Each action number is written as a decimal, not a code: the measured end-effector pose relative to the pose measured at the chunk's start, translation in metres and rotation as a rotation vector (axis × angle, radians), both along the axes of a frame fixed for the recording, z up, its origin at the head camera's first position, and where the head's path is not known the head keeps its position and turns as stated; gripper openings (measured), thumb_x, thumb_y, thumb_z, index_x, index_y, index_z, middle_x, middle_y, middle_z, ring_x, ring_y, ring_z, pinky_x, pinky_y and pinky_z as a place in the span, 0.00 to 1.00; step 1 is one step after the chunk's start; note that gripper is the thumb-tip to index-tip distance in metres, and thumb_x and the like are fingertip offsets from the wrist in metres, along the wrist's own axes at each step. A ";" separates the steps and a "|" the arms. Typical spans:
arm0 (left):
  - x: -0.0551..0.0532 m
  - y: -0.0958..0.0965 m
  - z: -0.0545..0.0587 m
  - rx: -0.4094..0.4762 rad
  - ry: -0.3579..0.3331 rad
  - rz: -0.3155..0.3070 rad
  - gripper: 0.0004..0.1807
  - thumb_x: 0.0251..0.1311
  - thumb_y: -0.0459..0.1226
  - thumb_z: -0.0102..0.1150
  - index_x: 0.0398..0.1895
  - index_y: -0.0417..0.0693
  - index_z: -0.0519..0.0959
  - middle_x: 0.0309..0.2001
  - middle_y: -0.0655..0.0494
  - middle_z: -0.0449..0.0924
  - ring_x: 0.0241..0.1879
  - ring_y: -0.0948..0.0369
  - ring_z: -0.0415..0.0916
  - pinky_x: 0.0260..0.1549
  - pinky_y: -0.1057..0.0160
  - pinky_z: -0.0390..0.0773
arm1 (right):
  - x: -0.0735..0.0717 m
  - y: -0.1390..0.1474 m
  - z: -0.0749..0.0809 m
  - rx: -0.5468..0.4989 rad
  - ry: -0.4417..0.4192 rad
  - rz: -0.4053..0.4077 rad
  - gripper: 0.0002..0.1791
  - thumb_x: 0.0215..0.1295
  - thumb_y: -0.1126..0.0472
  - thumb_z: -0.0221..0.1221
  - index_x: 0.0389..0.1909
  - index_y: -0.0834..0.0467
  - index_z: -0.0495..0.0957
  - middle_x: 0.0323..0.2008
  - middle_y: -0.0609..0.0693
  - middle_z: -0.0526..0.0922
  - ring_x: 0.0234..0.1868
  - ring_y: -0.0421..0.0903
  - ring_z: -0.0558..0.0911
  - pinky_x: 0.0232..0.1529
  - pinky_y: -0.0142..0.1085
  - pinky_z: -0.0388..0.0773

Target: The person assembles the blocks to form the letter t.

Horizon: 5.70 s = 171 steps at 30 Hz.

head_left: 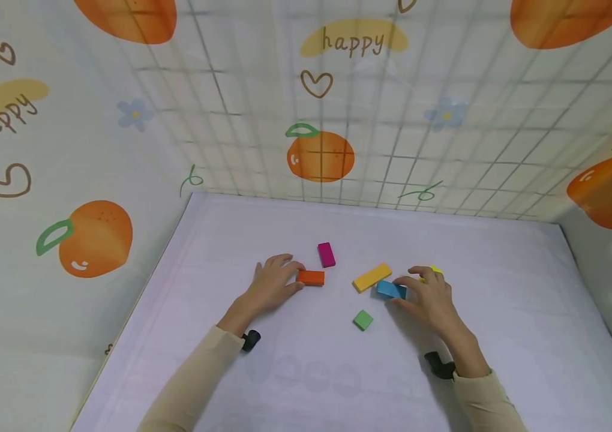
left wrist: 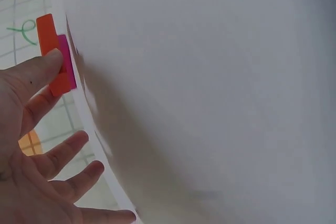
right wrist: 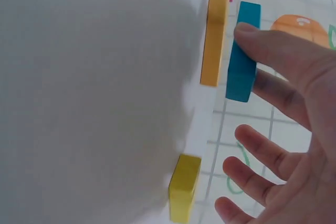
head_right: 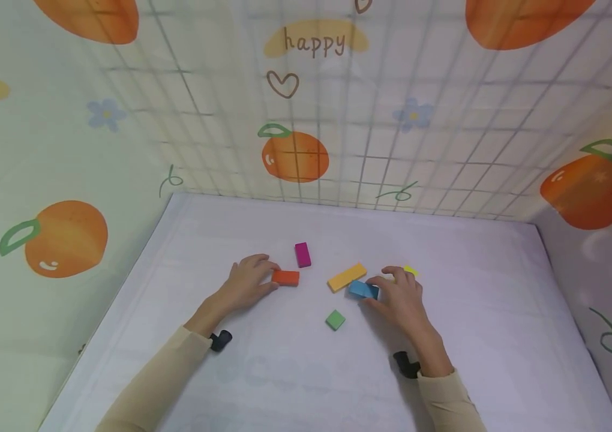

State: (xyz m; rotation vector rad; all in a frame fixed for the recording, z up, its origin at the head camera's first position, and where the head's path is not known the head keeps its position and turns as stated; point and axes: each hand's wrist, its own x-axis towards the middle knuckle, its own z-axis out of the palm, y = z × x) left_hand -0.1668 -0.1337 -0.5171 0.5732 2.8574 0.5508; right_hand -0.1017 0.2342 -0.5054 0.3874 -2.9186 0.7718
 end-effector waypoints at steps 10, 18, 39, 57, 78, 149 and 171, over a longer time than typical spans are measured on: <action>0.000 -0.021 0.001 0.048 -0.019 -0.025 0.20 0.67 0.49 0.62 0.61 0.64 0.76 0.71 0.48 0.63 0.72 0.46 0.53 0.63 0.25 0.47 | -0.009 -0.027 0.003 -0.030 -0.003 0.042 0.21 0.54 0.55 0.75 0.49 0.53 0.85 0.59 0.64 0.72 0.59 0.67 0.65 0.54 0.64 0.61; -0.004 -0.030 0.002 0.042 -0.041 -0.032 0.20 0.68 0.51 0.61 0.62 0.65 0.76 0.72 0.48 0.62 0.72 0.46 0.53 0.63 0.24 0.44 | -0.017 -0.051 0.003 -0.049 -0.014 0.076 0.20 0.54 0.54 0.75 0.48 0.51 0.85 0.57 0.61 0.73 0.59 0.64 0.67 0.56 0.62 0.63; -0.006 -0.030 0.002 -0.035 -0.042 -0.004 0.21 0.67 0.53 0.61 0.62 0.66 0.77 0.73 0.49 0.61 0.73 0.46 0.51 0.63 0.24 0.43 | -0.041 -0.104 0.004 -0.049 -0.073 0.149 0.18 0.57 0.51 0.73 0.48 0.50 0.85 0.54 0.58 0.75 0.55 0.59 0.69 0.51 0.57 0.68; -0.004 -0.027 0.006 -0.041 -0.031 -0.002 0.20 0.66 0.51 0.62 0.61 0.65 0.77 0.72 0.48 0.61 0.72 0.45 0.52 0.62 0.23 0.45 | -0.052 -0.122 -0.006 0.008 -0.178 0.108 0.18 0.56 0.50 0.73 0.48 0.48 0.86 0.53 0.57 0.76 0.57 0.58 0.70 0.54 0.59 0.66; -0.002 -0.025 0.007 -0.053 0.003 0.001 0.21 0.65 0.50 0.64 0.60 0.65 0.77 0.71 0.47 0.63 0.71 0.44 0.54 0.61 0.23 0.48 | -0.052 -0.131 -0.008 0.023 -0.159 0.078 0.18 0.56 0.51 0.73 0.48 0.46 0.85 0.52 0.57 0.76 0.56 0.58 0.69 0.55 0.61 0.64; -0.003 -0.028 -0.003 -0.044 -0.031 0.017 0.21 0.66 0.51 0.62 0.61 0.69 0.75 0.72 0.50 0.60 0.73 0.46 0.50 0.64 0.25 0.43 | -0.117 -0.106 -0.001 -0.157 -0.307 0.219 0.36 0.60 0.54 0.71 0.70 0.52 0.71 0.63 0.59 0.72 0.63 0.61 0.65 0.58 0.56 0.69; -0.005 -0.029 -0.004 -0.046 -0.034 0.011 0.20 0.67 0.52 0.61 0.61 0.70 0.75 0.73 0.51 0.59 0.73 0.47 0.49 0.64 0.25 0.42 | -0.127 -0.109 -0.004 -0.053 -0.381 0.185 0.38 0.57 0.53 0.71 0.71 0.45 0.71 0.68 0.60 0.64 0.67 0.62 0.58 0.63 0.60 0.60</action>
